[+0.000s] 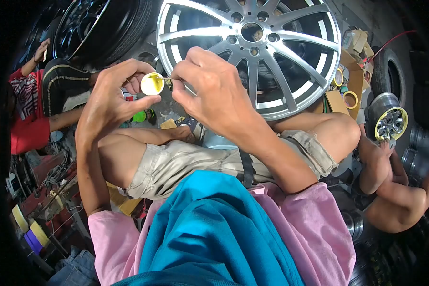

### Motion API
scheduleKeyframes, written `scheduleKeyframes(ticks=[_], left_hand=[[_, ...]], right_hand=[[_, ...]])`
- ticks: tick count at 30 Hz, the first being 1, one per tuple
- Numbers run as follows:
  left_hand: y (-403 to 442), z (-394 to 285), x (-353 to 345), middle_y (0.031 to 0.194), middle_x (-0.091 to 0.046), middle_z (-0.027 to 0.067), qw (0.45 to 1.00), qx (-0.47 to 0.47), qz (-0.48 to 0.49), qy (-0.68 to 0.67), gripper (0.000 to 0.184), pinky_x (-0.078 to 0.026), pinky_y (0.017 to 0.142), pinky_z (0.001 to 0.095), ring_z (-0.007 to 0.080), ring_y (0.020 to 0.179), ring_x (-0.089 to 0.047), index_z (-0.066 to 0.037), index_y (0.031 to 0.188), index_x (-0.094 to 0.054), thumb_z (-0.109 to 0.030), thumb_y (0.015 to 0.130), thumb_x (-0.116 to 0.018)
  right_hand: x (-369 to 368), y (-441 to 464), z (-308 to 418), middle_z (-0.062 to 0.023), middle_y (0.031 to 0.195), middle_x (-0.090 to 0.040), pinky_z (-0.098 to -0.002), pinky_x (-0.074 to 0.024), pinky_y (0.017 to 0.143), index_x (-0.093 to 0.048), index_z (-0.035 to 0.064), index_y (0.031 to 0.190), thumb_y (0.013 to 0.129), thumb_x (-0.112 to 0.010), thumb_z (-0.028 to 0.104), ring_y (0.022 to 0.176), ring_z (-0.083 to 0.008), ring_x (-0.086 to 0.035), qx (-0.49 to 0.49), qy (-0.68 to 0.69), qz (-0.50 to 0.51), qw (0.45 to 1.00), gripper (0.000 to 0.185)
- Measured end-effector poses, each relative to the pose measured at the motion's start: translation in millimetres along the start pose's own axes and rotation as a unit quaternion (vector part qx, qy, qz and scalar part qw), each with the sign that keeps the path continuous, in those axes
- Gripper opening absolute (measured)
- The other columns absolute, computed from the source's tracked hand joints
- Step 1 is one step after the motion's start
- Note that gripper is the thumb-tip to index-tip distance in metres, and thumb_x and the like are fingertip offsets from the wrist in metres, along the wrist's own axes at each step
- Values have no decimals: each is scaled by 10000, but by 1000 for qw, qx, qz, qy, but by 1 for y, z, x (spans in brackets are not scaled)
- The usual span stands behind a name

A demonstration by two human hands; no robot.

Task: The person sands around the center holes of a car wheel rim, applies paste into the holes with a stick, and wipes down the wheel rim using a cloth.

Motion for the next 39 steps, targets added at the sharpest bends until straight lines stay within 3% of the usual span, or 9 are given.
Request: scheduleKeyframes(ticks=[13, 16, 19, 20, 25, 27, 29, 31, 39], left_hand=[[-1, -2, -1, 853, -660, 95, 1000, -23, 0, -12, 415, -504, 705, 319, 184, 732, -568, 12, 1086, -715, -128, 743, -901], [-1, -1, -3, 864, -665, 96, 999, 0, -12, -41, 427, -494, 707, 315, 186, 719, -559, 12, 1080, -714, -129, 727, -908], [0, -3, -4, 862, -656, 89, 999, -5, -27, -26, 426, -487, 702, 307, 175, 717, -549, 21, 1073, -713, -124, 722, -908], [1, -6, -2, 878, -676, 96, 999, 1, -22, -30, 375, -489, 707, 320, 191, 731, -572, 19, 1052, -722, -114, 741, -884], [1, 0, 4, 862, -653, 51, 999, 6, -39, -21, 405, -471, 700, 263, 118, 725, -541, 14, 1072, -716, -55, 705, -873], [2, 2, 7, 864, -664, 41, 998, 22, -46, -23, 415, -468, 703, 259, 105, 738, -554, 7, 1088, -717, -40, 703, -863], [3, 2, 8, 868, -676, 32, 999, 19, -47, -17, 416, -460, 707, 252, 92, 749, -568, 0, 1096, -715, -36, 707, -860], [4, 4, 8, 871, -679, 30, 998, 24, -47, -20, 414, -456, 712, 249, 85, 750, -575, -2, 1094, -713, -41, 711, -863], [6, 3, 8, 888, -691, 33, 999, 11, -48, -11, 406, -457, 711, 245, 80, 752, -585, 3, 1094, -715, -41, 719, -865]], right_hand=[[-1, -3, 8, -129, 845, -607, -415, -543, 699, -698, 6, 879, 807, -782, 32, 783, -318, -662, -9, -3, 7, 1000, 114], [12, -7, 4, -34, 867, -667, -254, -490, 646, -782, 2, 947, 866, -790, 21, 727, -98, -613, -99, 96, 17, 990, 83], [29, -18, -11, 2, 870, -659, -219, -444, 649, -787, 9, 949, 892, -791, 37, 736, -42, -567, -170, 140, 33, 975, 63], [38, -21, -20, -46, 865, -686, -246, -486, 629, -775, 1, 942, 877, -768, 58, 713, -78, -622, -190, 136, 31, 972, 87], [95, -41, -90, 35, 826, -661, -204, -434, 639, -798, 11, 969, 911, -776, 78, 731, -9, -496, -271, 65, -48, 959, 91], [120, -40, -108, 73, 818, -642, -181, -359, 617, -788, 12, 994, 935, -782, 61, 705, 11, -450, -268, -17, -57, 962, 76], [137, -35, -125, 55, 782, -639, -201, -408, 623, -777, 1, 991, 930, -784, 98, 702, -5, -486, -230, -122, -49, 964, 114], [143, -28, -138, -54, 818, -692, -289, -519, 666, -782, -3, 969, 856, -782, 102, 686, -117, -612, -204, -167, -41, 964, 154], [136, -15, -164, -108, 873, -681, -367, -556, 725, -767, 26, 933, 859, -757, 94, 758, -258, -679, -128, -251, 1, 959, 101]])
Point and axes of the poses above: each hand's wrist, its own y-axis towards the middle knuckle, its own x-axis out of the back of the hand, z = x × y, the point moved 4 cm from there along y, towards the middle knuckle
